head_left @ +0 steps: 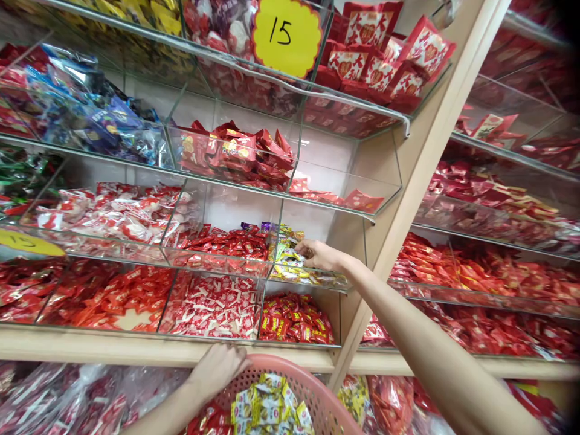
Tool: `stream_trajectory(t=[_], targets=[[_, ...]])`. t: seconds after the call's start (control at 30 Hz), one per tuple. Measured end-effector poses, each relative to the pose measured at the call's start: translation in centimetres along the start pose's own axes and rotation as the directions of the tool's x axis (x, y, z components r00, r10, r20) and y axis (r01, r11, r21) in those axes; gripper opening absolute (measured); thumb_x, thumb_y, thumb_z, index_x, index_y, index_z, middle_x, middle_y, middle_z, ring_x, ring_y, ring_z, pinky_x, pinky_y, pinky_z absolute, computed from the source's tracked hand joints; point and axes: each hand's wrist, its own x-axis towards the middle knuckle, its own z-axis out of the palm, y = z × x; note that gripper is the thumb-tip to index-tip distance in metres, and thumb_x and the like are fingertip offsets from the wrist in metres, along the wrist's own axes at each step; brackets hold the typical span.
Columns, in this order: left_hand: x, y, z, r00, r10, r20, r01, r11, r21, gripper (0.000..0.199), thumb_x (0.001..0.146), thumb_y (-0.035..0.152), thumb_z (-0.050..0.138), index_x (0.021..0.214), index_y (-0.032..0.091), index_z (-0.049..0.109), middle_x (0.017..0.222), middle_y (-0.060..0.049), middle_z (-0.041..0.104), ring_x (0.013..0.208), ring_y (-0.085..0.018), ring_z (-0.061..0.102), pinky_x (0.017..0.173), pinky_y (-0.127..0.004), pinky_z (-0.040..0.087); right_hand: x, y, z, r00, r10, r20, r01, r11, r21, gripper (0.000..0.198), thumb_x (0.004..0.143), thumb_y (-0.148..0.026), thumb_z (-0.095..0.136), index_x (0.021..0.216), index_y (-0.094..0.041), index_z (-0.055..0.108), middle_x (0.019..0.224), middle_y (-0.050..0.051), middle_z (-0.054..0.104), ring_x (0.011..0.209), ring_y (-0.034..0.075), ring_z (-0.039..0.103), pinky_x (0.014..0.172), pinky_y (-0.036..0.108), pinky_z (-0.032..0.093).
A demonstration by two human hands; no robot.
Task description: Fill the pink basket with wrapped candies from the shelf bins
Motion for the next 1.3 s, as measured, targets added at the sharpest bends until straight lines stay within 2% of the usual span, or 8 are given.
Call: stream_trajectory(t=[0.17,0.43,0.67,0.8,0.93,1.07,1.2,1.3], targets=[[0.0,-0.1,0.3,1.0,0.014,0.0,-0.014,1.0,0.013,0.04,0.089,0.033,0.028,0.088,0.014,0.062,0.074,-0.013,0.067,0.068,-0.027,0.063,0.058,-0.035,0.047,0.4,0.2,-0.3,0.991,-0.003,0.136,0.008,0.999,-0.039,0.035,0.058,-0.006,0.052,0.09,-0.012,0.062,0.069,-0.004,0.053,0.062,0.009,0.044,0.059,0.019,0.035],[0.1,-0.1,0.1,1.0,0.023,0.004,-0.023,0.999,0.027,0.04,0.09,0.033,0.027,0.088,0.014,0.062,0.076,-0.013,0.067,0.067,-0.028,0.063,0.058,-0.037,0.047,1.1,0.2,-0.3,0.987,-0.017,0.159,0.03,0.997,-0.076,0.021,0.061,-0.022,0.06,0.079,-0.012,0.062,0.06,-0.005,0.045,0.057,0.008,0.038,0.053,0.02,0.031],[0.1,-0.3,0.6,1.0,0.005,-0.002,-0.005,1.0,0.027,0.041,0.09,0.035,0.026,0.089,0.014,0.062,0.075,-0.013,0.066,0.07,-0.025,0.062,0.061,-0.033,0.046,-0.8,-0.5,-3.1,0.999,-0.053,-0.001,0.053,0.999,-0.009,0.035,0.062,-0.039,0.062,0.083,-0.011,0.063,0.07,-0.001,0.055,0.061,0.01,0.044,0.057,0.021,0.035],[0.3,-0.4,0.8,0.999,0.036,0.002,-0.036,0.998,0.06,0.042,0.09,0.035,0.025,0.093,0.014,0.061,0.074,-0.013,0.065,0.068,-0.027,0.062,0.059,-0.037,0.046,-2.3,1.4,-4.3,0.997,0.046,0.056,-0.034,0.979,-0.199,0.031,0.06,-0.034,0.065,0.081,-0.011,0.064,0.069,0.0,0.058,0.062,0.011,0.047,0.057,0.021,0.035],[0.2,-0.3,0.9,0.999,0.041,-0.01,-0.041,0.997,0.063,0.042,0.09,0.034,0.024,0.09,0.016,0.062,0.074,-0.012,0.066,0.067,-0.029,0.062,0.057,-0.04,0.047,-2.4,2.7,-3.4,0.991,0.096,0.09,-0.061,0.941,-0.332,0.024,0.06,-0.02,0.062,0.082,-0.012,0.065,0.072,0.001,0.06,0.064,0.012,0.049,0.058,0.019,0.036],[0.0,-0.2,0.8,0.999,0.036,-0.019,-0.034,0.996,0.081,0.039,0.09,0.034,0.027,0.093,0.016,0.061,0.074,-0.012,0.066,0.066,-0.029,0.062,0.057,-0.042,0.047,-1.9,2.6,-2.5,0.983,0.111,0.149,-0.072,0.967,-0.246,0.032,0.059,-0.012,0.056,0.089,-0.016,0.065,0.076,-0.002,0.062,0.067,0.011,0.051,0.059,0.017,0.038],[-0.1,-0.2,0.6,0.999,0.034,-0.023,-0.032,0.995,0.091,0.039,0.09,0.034,0.026,0.092,0.016,0.061,0.074,-0.011,0.066,0.066,-0.029,0.062,0.057,-0.042,0.047,-2.0,2.6,-2.4,0.966,0.166,0.197,-0.149,0.984,-0.097,0.037,0.058,-0.018,0.059,0.094,-0.018,0.063,0.08,-0.002,0.063,0.066,0.011,0.053,0.057,0.017,0.039],[-0.1,-0.2,0.6,0.999,0.04,-0.031,-0.037,0.994,0.099,0.04,0.09,0.033,0.026,0.092,0.016,0.062,0.074,-0.011,0.066,0.067,-0.029,0.062,0.058,-0.042,0.047,-2.2,2.7,-2.4,0.966,0.159,0.204,-0.15,0.987,-0.059,0.035,0.057,-0.02,0.061,0.091,-0.016,0.064,0.079,-0.002,0.064,0.064,0.011,0.053,0.056,0.018,0.04]])
